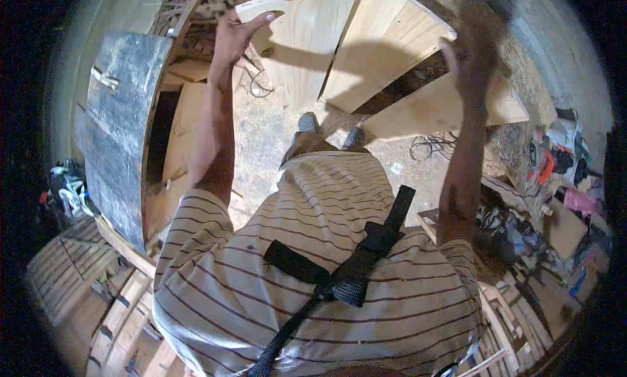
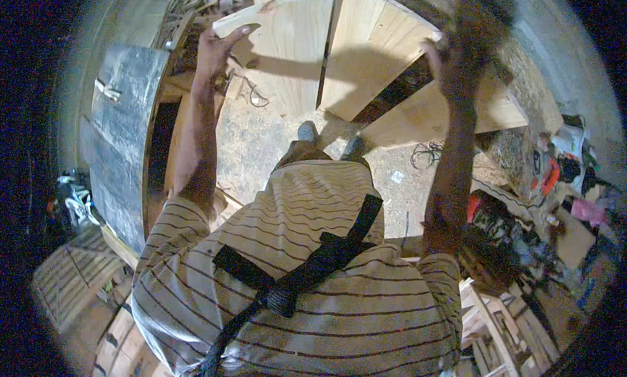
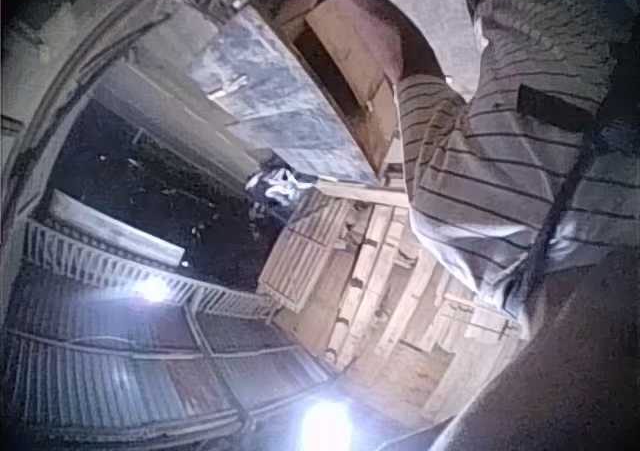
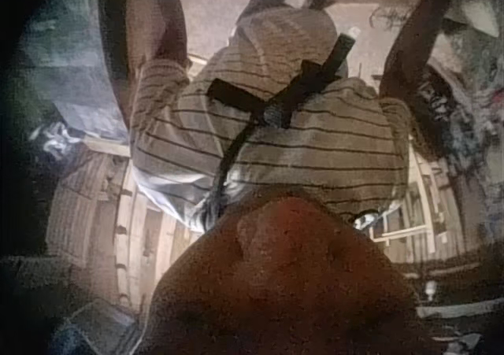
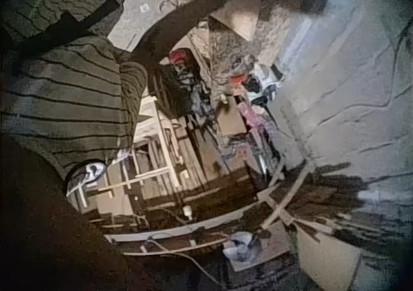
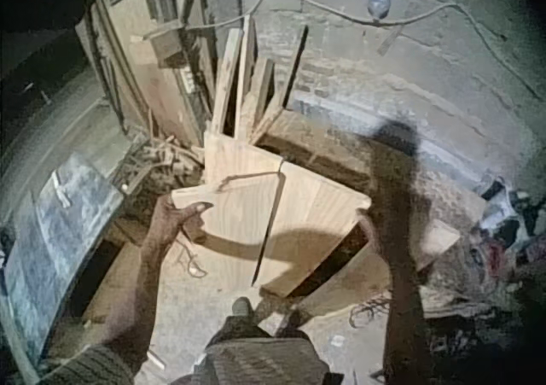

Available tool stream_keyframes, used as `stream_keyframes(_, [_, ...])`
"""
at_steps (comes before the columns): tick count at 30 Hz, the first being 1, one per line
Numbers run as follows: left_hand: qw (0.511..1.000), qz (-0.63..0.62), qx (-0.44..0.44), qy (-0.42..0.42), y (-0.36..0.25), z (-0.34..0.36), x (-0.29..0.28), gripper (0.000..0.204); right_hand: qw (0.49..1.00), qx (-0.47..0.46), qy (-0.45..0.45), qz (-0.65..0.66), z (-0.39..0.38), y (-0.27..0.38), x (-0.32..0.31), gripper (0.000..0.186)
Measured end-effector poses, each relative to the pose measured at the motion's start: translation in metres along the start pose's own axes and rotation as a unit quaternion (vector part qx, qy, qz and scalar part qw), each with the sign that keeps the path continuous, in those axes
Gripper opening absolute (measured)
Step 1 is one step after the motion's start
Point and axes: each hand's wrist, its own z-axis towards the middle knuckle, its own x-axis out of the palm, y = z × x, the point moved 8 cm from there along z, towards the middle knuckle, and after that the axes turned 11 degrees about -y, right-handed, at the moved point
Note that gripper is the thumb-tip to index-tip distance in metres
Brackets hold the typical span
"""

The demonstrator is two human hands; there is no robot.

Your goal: Handling and organizing wooden boards on a workbench in a workshop.

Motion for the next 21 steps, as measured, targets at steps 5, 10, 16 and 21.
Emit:
stream_keyframes(5, [0.991,-0.003,-0.099,-0.091,0.011,-0.071,-0.065,0.032,0.966,0.113,0.126,-0.195,-0.033,-0.100,-0.045,0.071])
stream_keyframes(10, [0.979,-0.070,-0.042,-0.185,0.022,-0.137,-0.094,0.031,0.954,0.095,0.169,-0.227,-0.049,-0.126,-0.060,0.072])
stream_keyframes(16, [0.951,-0.004,-0.031,-0.306,0.029,-0.175,-0.135,0.031,0.968,-0.137,0.192,-0.087,-0.055,-0.058,-0.081,0.080])
stream_keyframes(21, [0.954,-0.028,-0.048,-0.294,0.032,-0.210,-0.151,0.034,0.928,0.108,0.288,-0.212,-0.077,-0.102,-0.071,0.078])
